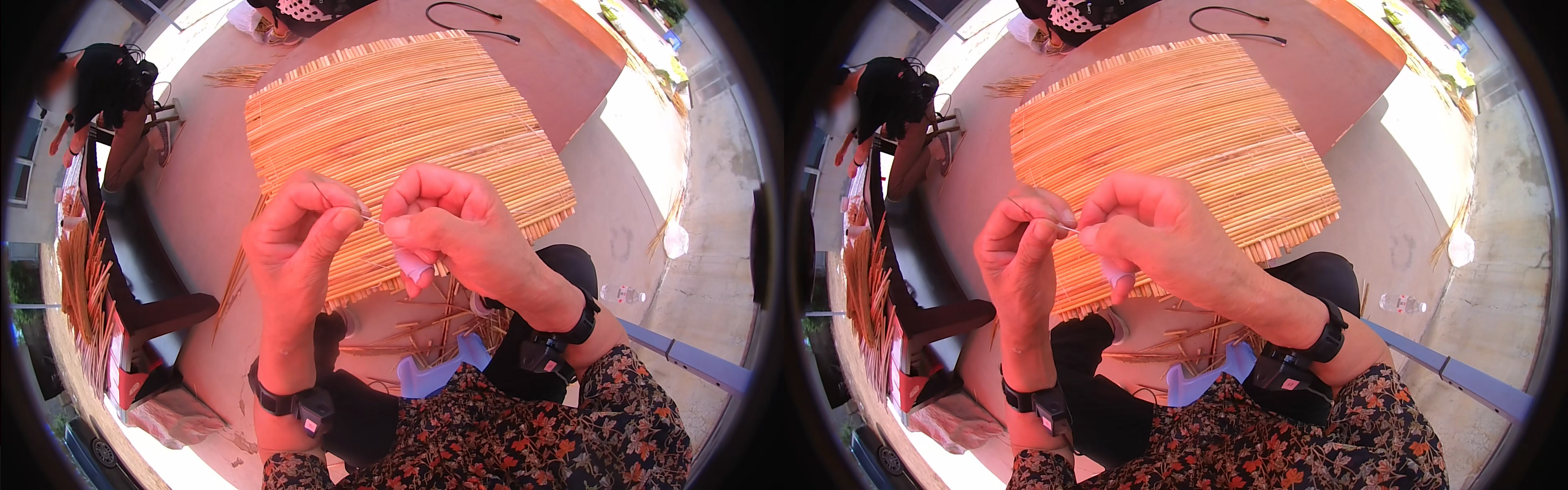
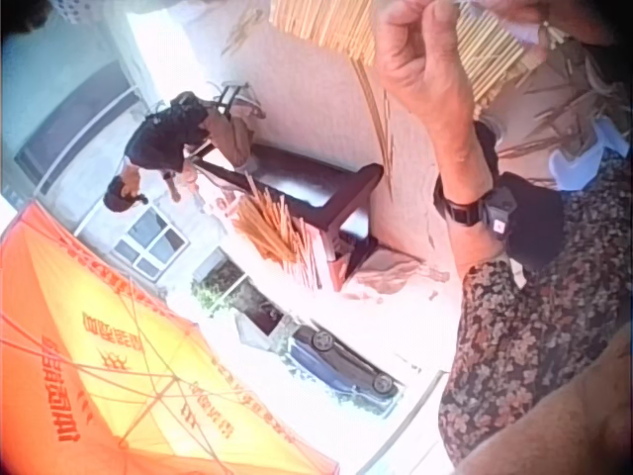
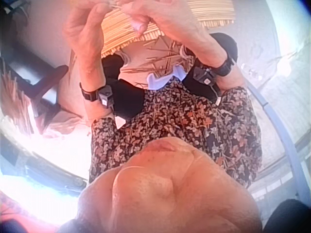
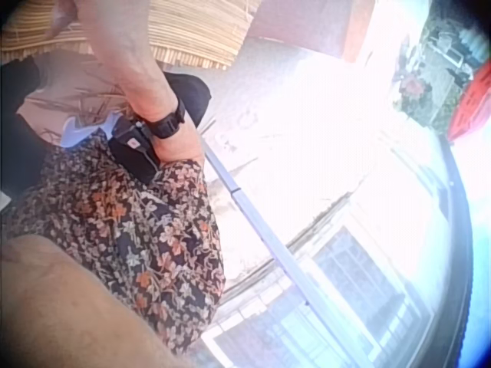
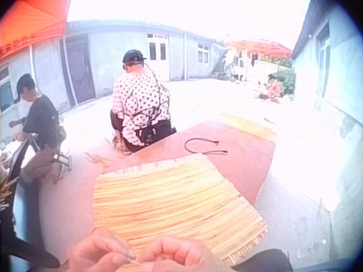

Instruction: The person sits on the ground and weaves a bamboo mat using thin bamboo strips and a needle with thread. They thread the needle and stitch the bamboo strips together to secure the weave, working on the mat's edge.

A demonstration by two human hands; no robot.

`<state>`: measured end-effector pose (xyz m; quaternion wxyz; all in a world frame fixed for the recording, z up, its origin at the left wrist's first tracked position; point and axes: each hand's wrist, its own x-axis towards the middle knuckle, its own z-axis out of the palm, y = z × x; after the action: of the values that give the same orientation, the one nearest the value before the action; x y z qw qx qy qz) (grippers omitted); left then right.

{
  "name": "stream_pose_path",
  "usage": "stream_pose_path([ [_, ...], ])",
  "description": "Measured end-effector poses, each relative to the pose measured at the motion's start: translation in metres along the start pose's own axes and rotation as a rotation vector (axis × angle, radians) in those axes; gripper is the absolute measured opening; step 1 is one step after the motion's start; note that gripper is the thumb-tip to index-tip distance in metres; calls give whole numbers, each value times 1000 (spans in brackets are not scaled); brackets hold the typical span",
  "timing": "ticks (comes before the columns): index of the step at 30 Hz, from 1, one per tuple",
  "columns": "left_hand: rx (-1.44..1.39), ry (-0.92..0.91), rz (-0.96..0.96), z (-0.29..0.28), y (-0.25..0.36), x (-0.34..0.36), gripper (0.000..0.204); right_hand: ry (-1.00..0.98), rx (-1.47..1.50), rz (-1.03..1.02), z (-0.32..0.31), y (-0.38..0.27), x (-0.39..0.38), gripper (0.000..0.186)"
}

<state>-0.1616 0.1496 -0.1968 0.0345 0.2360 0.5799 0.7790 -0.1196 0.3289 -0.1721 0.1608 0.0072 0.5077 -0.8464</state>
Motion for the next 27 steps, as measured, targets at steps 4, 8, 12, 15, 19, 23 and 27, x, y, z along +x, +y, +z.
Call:
stream_pose_path([
  [4,-52,19,-8,0,-3,0,10,39,-51,2,0,-4,-2,11],
  [8,-179,138,-25,-7,-6,3,13,24,-61,-18,0,-5,-3,10],
  [12,-256,197,-77,-6,-10,4,10,-7,-48,-41,1,-5,-7,8],
  [15,-263,200,-89,-5,-8,3,10,-131,33,-13,4,-12,-11,6],
  [19,-293,207,-134,2,-7,7,9,-737,39,-122,11,-22,-26,4],
  [23,-334,191,-163,8,-13,13,8,-1050,422,-411,50,-6,-28,5],
  [27,-407,160,-159,11,-19,15,12,-1038,454,-401,66,-6,-30,6],
])
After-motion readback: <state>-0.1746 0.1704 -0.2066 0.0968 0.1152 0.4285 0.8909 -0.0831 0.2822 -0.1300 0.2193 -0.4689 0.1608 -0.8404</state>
